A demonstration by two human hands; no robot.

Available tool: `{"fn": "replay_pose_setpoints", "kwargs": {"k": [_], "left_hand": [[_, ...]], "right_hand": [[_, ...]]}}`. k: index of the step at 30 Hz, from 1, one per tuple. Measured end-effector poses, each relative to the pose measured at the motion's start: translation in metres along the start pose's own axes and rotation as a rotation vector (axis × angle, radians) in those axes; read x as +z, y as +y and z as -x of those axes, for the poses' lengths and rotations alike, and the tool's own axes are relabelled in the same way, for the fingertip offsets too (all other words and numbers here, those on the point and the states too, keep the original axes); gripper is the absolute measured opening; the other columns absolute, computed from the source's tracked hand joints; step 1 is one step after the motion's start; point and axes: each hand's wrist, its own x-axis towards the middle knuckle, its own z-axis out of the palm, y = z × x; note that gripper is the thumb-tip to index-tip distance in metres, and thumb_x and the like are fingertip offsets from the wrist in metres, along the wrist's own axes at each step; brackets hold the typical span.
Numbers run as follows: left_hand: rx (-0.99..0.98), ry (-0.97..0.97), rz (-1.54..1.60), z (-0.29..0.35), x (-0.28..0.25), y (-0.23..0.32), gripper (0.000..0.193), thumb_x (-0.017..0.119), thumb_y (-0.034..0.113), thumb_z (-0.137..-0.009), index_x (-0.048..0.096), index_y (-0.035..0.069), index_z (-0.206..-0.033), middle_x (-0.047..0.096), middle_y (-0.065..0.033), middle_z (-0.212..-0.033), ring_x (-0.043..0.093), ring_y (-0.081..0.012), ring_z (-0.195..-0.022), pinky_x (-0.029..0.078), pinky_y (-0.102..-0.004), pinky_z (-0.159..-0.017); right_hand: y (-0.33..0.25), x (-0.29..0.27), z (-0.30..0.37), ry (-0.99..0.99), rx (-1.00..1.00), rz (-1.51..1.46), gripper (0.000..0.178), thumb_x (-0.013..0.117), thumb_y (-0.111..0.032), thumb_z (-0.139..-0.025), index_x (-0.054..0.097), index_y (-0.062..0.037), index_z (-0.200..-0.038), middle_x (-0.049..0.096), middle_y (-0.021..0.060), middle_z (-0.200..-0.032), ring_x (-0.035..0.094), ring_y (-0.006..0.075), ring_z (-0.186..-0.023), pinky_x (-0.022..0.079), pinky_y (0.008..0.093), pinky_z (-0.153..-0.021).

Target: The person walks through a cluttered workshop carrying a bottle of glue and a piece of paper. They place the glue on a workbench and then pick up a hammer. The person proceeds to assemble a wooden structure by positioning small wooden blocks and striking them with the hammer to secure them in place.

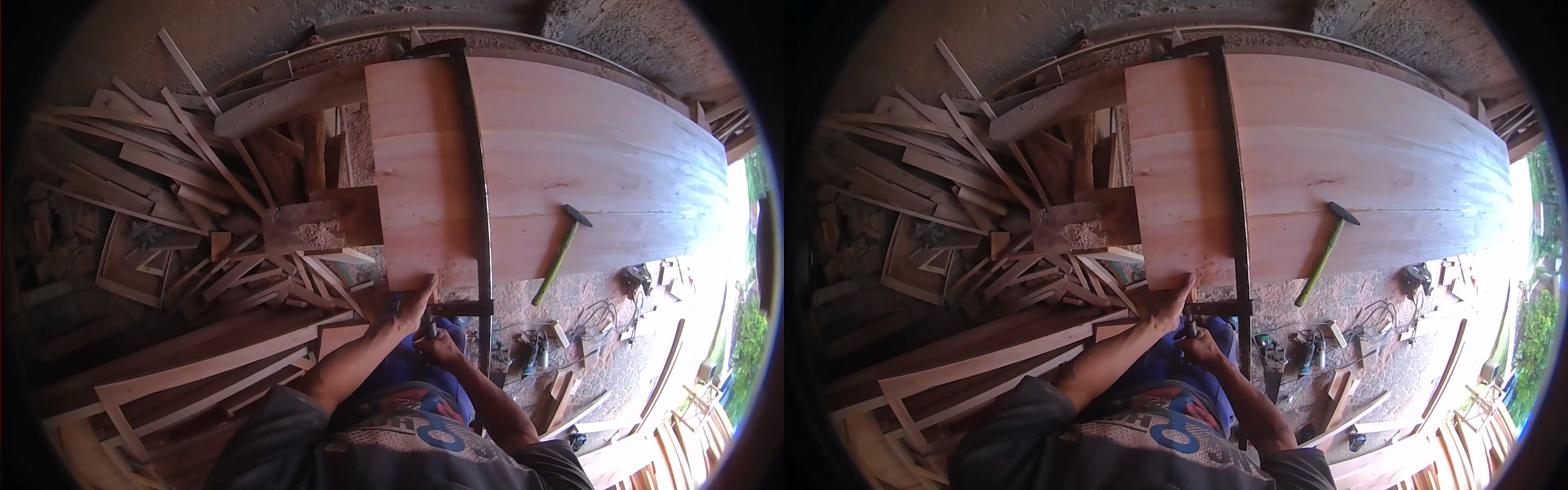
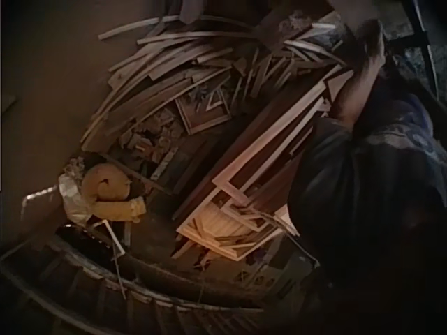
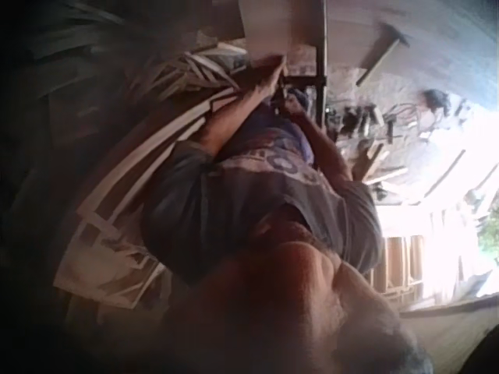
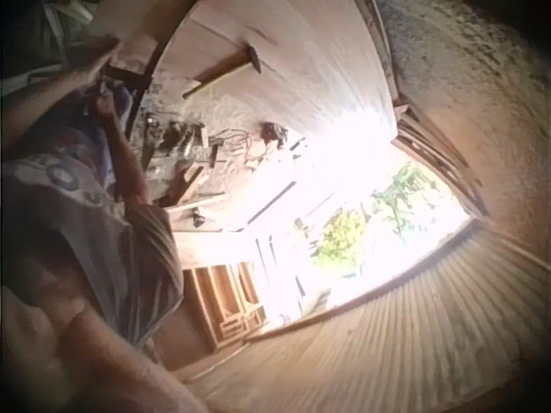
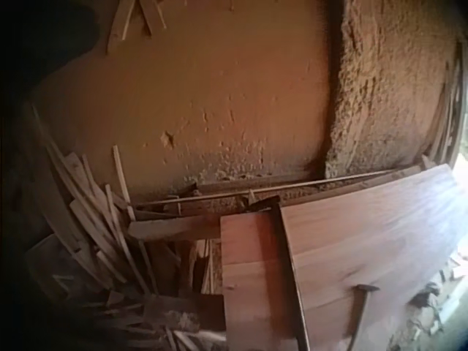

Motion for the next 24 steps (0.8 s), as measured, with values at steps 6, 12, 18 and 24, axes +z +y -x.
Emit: {"fn": "replay_pose_setpoints", "kwargs": {"k": [6, 12, 18, 24], "left_hand": [[0.072, -0.004, -0.142, 0.017, -0.004, 0.021, 0.039, 0.074, 0.053, -0.082, 0.065, 0.015, -0.087, 0.057, 0.0033, -0.071, 0.043, -0.0090, -0.057, 0.030, -0.0267, -0.049], [0.056, -0.251, -0.438, 0.046, -0.024, 0.000, 0.045, 0.075, 0.049, -0.082, 0.065, 0.007, -0.095, 0.062, -0.0014, -0.085, 0.056, -0.0115, -0.076, 0.044, -0.0298, -0.068], [-0.161, -0.320, -0.507, 0.055, -0.028, -0.050, 0.041, 0.072, 0.045, -0.086, 0.064, 0.005, -0.093, 0.061, -0.0024, -0.075, 0.056, -0.0121, -0.070, 0.046, -0.0319, -0.066], [0.233, -0.055, -0.765, 0.080, -0.046, -0.047, 0.045, 0.061, 0.052, -0.093, 0.061, 0.007, -0.090, 0.052, 0.0019, -0.067, 0.047, -0.0082, -0.052, 0.037, -0.0276, -0.048]], "right_hand": [[0.007, 0.009, 0.022, 0.447, -0.306, 0.720, 0.055, 0.074, -0.034, -0.080, 0.056, -0.0031, -0.122, 0.068, 0.0158, -0.102, 0.067, 0.0326, -0.096, 0.051, 0.0419, -0.082], [-0.002, -0.007, 0.068, 0.345, -0.596, 0.833, 0.059, 0.069, -0.029, -0.086, 0.050, -0.0007, -0.134, 0.067, 0.0186, -0.107, 0.066, 0.0344, -0.100, 0.051, 0.0431, -0.085], [-0.022, -0.019, 0.099, 0.309, -0.652, 0.630, 0.040, 0.061, -0.019, -0.091, 0.057, 0.0023, -0.124, 0.069, 0.0183, -0.097, 0.070, 0.0274, -0.089, 0.053, 0.0363, -0.078], [-0.032, -0.051, 0.124, 0.434, -0.679, 0.427, 0.033, 0.059, -0.020, -0.094, 0.062, -0.0026, -0.122, 0.068, 0.0187, -0.101, 0.069, 0.0279, -0.087, 0.053, 0.0370, -0.074]]}}
